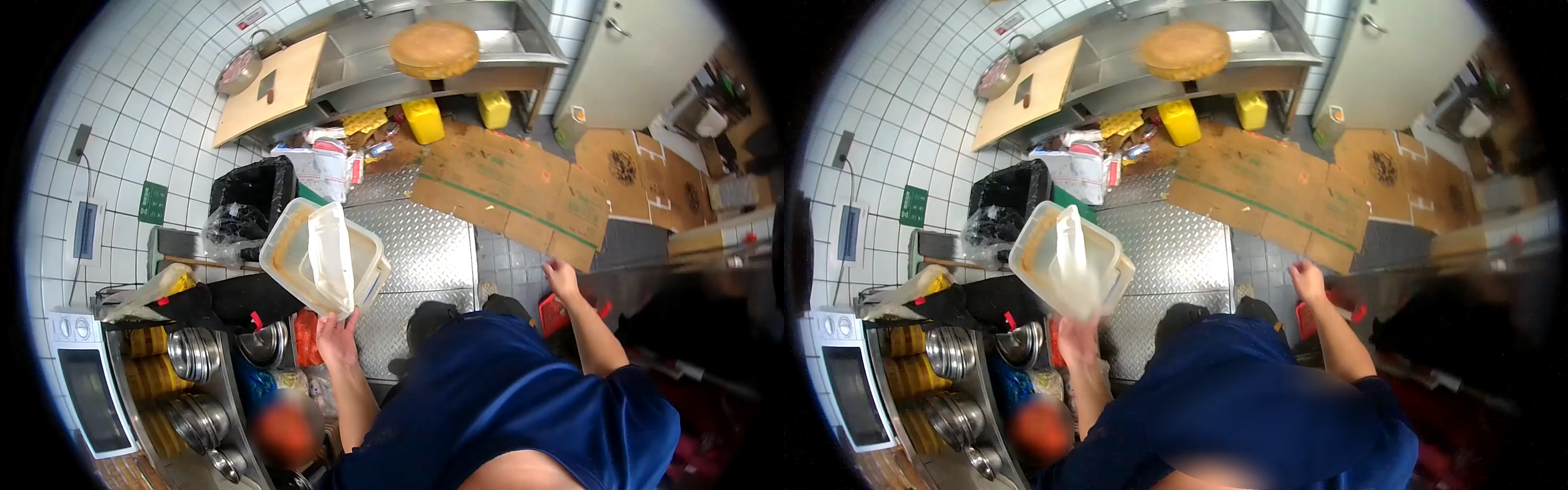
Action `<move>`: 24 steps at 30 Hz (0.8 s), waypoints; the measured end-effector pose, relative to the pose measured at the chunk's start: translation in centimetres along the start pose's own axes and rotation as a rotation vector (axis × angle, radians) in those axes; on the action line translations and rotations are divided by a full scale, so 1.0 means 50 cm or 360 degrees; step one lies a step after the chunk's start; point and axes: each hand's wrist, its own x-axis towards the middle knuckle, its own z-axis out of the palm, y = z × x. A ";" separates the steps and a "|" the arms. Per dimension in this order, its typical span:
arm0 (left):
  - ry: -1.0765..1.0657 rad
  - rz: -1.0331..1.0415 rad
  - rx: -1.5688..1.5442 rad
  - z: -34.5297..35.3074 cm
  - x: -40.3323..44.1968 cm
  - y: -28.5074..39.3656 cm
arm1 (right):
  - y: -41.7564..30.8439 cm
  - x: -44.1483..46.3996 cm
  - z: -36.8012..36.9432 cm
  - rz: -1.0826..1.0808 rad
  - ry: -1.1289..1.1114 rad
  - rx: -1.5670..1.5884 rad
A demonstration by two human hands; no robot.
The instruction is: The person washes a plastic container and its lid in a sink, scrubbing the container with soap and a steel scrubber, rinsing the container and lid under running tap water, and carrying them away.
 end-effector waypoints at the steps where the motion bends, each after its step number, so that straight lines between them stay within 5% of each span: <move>1: 0.0104 0.0019 0.0040 -0.006 -0.036 0.013 | -0.073 -0.001 0.012 -0.0114 -0.0061 -0.0036; 2: 0.0207 0.0041 0.0078 -0.013 -0.066 0.024 | -0.149 -0.007 0.025 -0.0232 -0.0121 -0.0066; 3: 0.0186 -0.0006 -0.0067 0.088 0.147 -0.075 | -0.373 0.222 -0.052 -0.0322 -0.0119 -0.0029; 6: 0.0260 0.0088 0.0132 0.094 0.263 0.009 | -0.716 0.277 0.099 -0.0365 -0.0549 0.0534; 10: 0.0098 0.0245 0.0454 0.116 0.486 -0.004 | -1.034 0.322 0.208 -0.0489 -0.0995 0.0600; 18: -0.0394 -0.0088 0.0348 0.365 0.911 0.147 | -1.311 0.559 0.354 -0.0472 -0.0723 0.0851; 24: -0.0376 -0.0158 0.0629 0.502 1.163 0.198 | -1.431 0.696 0.261 -0.0355 -0.0311 0.1035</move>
